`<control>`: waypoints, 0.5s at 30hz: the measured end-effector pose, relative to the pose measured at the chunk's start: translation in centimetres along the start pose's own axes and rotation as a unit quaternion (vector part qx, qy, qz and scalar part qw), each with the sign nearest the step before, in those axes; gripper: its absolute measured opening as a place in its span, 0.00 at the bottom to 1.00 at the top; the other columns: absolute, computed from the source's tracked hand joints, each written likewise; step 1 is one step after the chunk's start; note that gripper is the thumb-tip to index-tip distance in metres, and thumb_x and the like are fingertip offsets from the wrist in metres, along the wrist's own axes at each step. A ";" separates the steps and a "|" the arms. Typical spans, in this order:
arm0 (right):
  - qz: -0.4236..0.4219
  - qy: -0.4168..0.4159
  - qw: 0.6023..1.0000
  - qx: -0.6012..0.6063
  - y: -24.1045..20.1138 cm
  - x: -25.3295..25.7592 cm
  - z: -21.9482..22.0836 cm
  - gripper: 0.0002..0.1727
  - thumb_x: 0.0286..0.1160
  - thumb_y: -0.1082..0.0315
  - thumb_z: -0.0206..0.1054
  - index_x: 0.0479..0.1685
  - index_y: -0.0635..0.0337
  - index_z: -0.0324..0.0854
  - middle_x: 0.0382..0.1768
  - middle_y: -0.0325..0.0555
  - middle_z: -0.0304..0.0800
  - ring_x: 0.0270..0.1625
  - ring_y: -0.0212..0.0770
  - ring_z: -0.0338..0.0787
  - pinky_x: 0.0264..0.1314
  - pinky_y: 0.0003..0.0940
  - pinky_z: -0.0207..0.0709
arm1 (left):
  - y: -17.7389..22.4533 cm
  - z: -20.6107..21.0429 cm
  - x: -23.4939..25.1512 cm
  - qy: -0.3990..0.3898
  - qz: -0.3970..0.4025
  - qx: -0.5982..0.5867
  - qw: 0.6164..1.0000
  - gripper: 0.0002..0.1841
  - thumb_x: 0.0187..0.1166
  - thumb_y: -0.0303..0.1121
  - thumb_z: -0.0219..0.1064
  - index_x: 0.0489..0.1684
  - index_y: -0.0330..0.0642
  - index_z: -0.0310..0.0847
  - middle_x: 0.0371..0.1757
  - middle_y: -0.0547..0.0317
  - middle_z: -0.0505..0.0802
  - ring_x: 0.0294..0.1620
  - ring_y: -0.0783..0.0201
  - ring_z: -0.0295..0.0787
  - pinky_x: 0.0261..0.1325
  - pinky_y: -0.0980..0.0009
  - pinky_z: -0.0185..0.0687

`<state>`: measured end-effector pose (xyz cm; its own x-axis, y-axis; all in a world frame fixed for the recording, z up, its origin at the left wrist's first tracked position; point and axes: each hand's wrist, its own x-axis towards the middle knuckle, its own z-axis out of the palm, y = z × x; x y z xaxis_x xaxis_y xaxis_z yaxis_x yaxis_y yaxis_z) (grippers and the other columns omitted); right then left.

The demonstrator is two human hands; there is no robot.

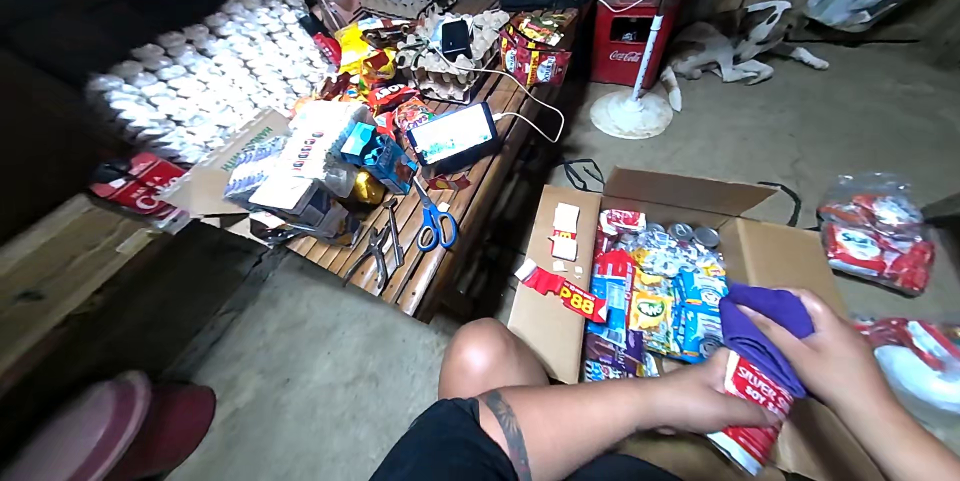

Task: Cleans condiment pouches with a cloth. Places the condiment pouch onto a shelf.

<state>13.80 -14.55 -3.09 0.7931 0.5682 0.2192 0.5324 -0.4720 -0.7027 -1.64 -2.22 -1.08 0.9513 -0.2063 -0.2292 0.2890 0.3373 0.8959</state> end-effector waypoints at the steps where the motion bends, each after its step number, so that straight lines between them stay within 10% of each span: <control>1: 0.002 -0.002 1.000 0.001 0.0 0.0 0.0 0.33 0.61 0.49 0.72 0.57 0.71 0.82 0.45 0.65 0.91 0.50 0.62 0.91 0.54 0.67 0.78 | 0.0 0.0 0.0 0.000 -0.003 -0.002 1.000 0.37 0.82 0.22 0.59 0.89 0.30 0.39 0.73 0.31 0.77 0.69 0.54 0.82 0.74 0.58 0.75; 15: 0.017 -0.018 1.000 0.016 0.6 0.1 -0.1 0.36 0.60 0.44 0.73 0.58 0.68 0.82 0.45 0.63 0.92 0.50 0.59 0.92 0.55 0.66 0.79 | -0.2 0.0 0.0 -0.008 0.011 -0.014 1.000 0.35 0.82 0.21 0.58 0.87 0.29 0.40 0.73 0.32 0.78 0.69 0.56 0.82 0.74 0.59 0.76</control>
<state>14.27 -14.89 -3.43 0.7987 0.5770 0.1705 0.4951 -0.4694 -0.7311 -1.68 -2.31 -1.28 0.9558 -0.2134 -0.2021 0.2703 0.3677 0.8898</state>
